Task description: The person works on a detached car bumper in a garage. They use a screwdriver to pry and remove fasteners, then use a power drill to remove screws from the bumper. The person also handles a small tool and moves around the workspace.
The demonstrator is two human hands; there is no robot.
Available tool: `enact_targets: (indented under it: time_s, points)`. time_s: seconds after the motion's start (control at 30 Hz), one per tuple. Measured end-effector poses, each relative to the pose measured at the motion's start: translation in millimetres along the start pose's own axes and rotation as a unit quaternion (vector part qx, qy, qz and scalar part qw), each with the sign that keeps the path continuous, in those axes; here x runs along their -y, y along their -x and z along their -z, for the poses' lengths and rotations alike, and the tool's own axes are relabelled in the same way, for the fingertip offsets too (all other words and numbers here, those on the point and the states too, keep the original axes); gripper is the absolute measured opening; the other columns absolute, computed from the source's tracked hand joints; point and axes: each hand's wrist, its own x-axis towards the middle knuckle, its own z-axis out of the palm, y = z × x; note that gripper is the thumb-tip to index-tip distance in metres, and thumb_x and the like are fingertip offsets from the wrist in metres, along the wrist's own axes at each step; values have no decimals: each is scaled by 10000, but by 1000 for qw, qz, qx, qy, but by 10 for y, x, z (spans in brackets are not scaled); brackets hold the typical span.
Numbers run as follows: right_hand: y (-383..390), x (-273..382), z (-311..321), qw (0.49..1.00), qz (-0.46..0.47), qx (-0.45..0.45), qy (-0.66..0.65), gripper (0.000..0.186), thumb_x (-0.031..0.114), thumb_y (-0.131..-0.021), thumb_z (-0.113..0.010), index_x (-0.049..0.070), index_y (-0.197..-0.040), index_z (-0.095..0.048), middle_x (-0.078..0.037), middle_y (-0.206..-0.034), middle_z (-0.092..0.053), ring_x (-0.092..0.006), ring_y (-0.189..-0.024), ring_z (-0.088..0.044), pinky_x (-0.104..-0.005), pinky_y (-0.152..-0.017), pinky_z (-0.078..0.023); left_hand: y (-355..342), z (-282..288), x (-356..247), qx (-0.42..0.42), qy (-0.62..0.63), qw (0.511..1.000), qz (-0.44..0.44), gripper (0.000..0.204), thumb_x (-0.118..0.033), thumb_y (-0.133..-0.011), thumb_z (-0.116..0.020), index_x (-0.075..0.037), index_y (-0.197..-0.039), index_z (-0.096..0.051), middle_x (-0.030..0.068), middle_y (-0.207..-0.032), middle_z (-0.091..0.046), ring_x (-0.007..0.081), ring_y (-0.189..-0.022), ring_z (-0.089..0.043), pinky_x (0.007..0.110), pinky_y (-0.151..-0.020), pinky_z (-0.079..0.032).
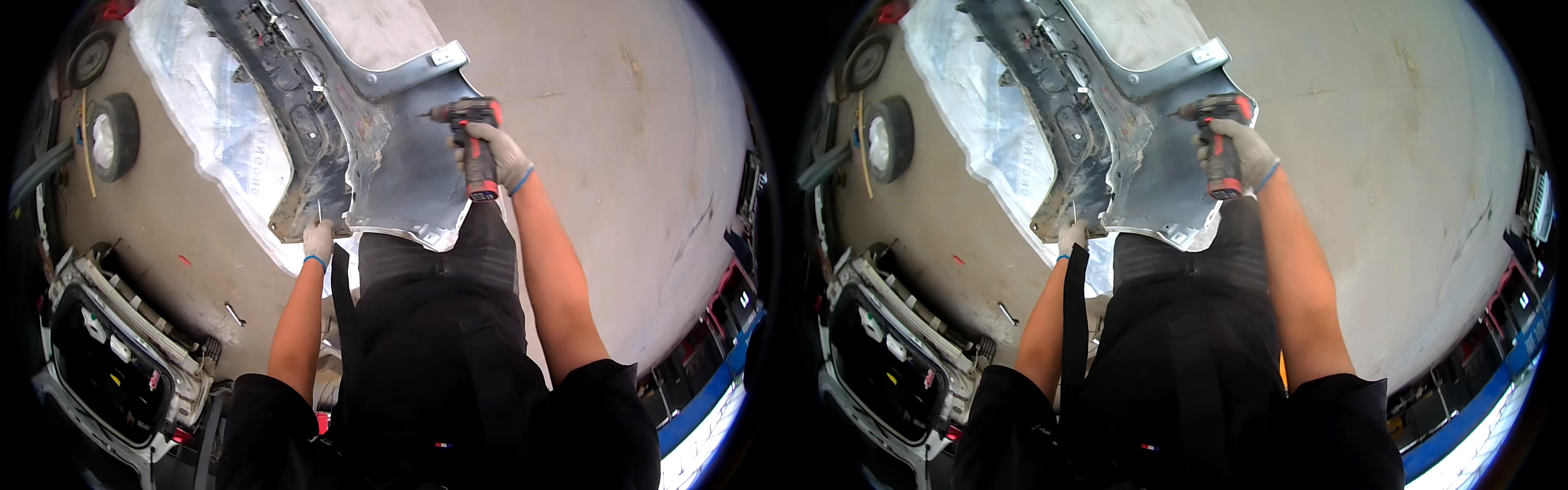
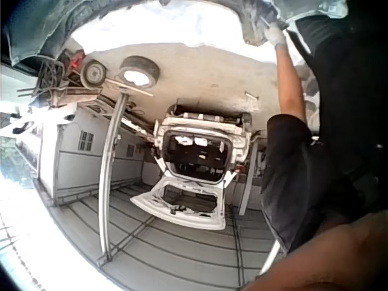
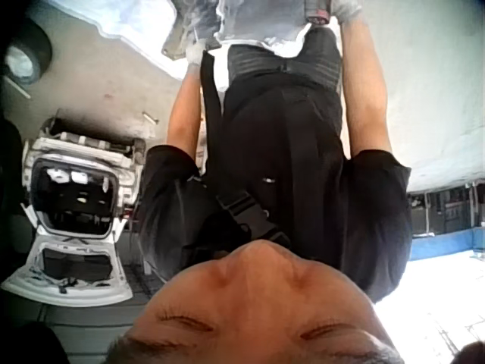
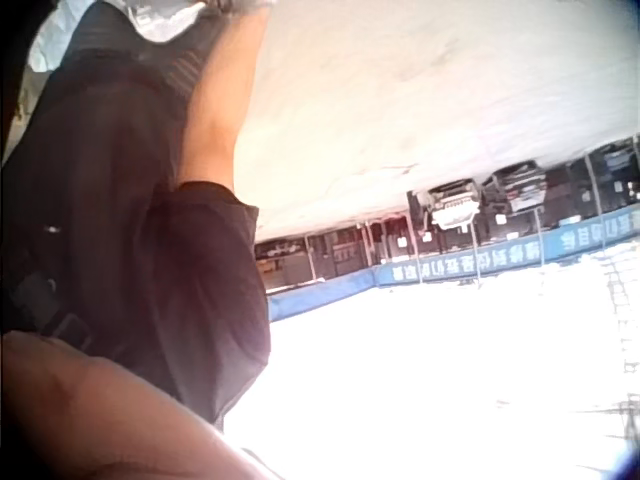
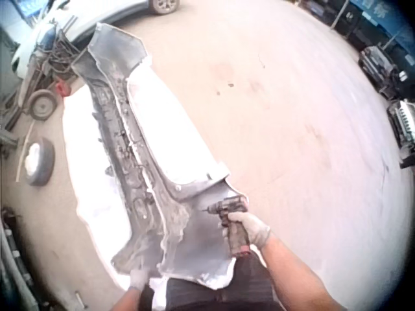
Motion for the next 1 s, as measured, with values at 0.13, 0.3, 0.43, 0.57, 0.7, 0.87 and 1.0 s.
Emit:
enact_targets:
  time_s: [0.13, 0.3, 0.43, 0.57, 0.7, 0.87, 1.0]
  points:
    - [367, 220, 548, 972, 203, 67, 99, 465, 203, -885, -629, -4, -1269, -469, -140, -1023, -646, -198, -736, -668, -352, -646, -597, 305, -87, 213, -75, 58, 995, -6, 251, -216, -809, -564, 9, -915, -601, 69, -665, -548, 180, -490, -487, 349, -440, -394]
    - [948, 452, 1403, 926, 281, -14, 250, 393, 133, -835, -616, -15, -1191, -536, -100, -991, -649, -163, -697, -642, -328, -623, -567, 883, -410, 627, -99, 287, 951, 66, 174, -113, -820, -532, -13, -956, -573, 41, -668, -505, 139, -486, -442, 306, -410, -351]
    - [1881, 606, 1972, 908, 283, -7, 308, 308, 88, -802, -601, -19, -1090, -606, -69, -905, -655, -138, -678, -625, -297, -614, -529, 1993, -806, 53, -87, 520, 845, -85, 253, 40, -795, -456, -4, -1034, -526, 63, -761, -524, 111, -507, -428, 236, -415, -341]
    - [2818, 834, 2293, 894, 323, 29, 308, 362, 28, -781, -556, 6, -1142, -574, -93, -953, -646, -153, -702, -640, -314, -638, -547, 3025, -1535, -1077, 10, 516, 835, -190, 256, 31, -848, -499, 5, -1099, -542, 147, -988, -644, 87, -555, -477, 221, -439, -385]
    - [3256, 1231, 2408, 866, 342, 46, 363, 405, -5, -760, -534, 19, -1163, -561, -98, -976, -645, -156, -720, -647, -322, -662, -555, 3481, -2482, -1860, 171, 480, 828, -232, 239, -39, -859, -565, 7, -1094, -575, 128, -943, -691, 83, -537, -501, 245, -413, -363]
    - [3080, 1895, 2585, 809, 388, 26, 440, 390, 12, -743, -600, 19, -1133, -590, -66, -953, -644, -158, -782, -630, -327, -694, -542, 3369, -3505, -2462, 257, 537, 775, -212, 286, 90, -717, -511, 3, -983, -572, 131, -918, -607, 196, -700, -569, 309, -575, -472]
    - [2826, 2503, 2853, 793, 364, 3, 489, 355, 40, -765, -634, 25, -1119, -599, -53, -935, -620, -158, -781, -609, -325, -683, -538, 3299, -3949, -2960, 210, 545, 764, -273, 271, 78, -737, -488, 25, -992, -559, 132, -902, -597, 208, -746, -602, 340, -631, -535]
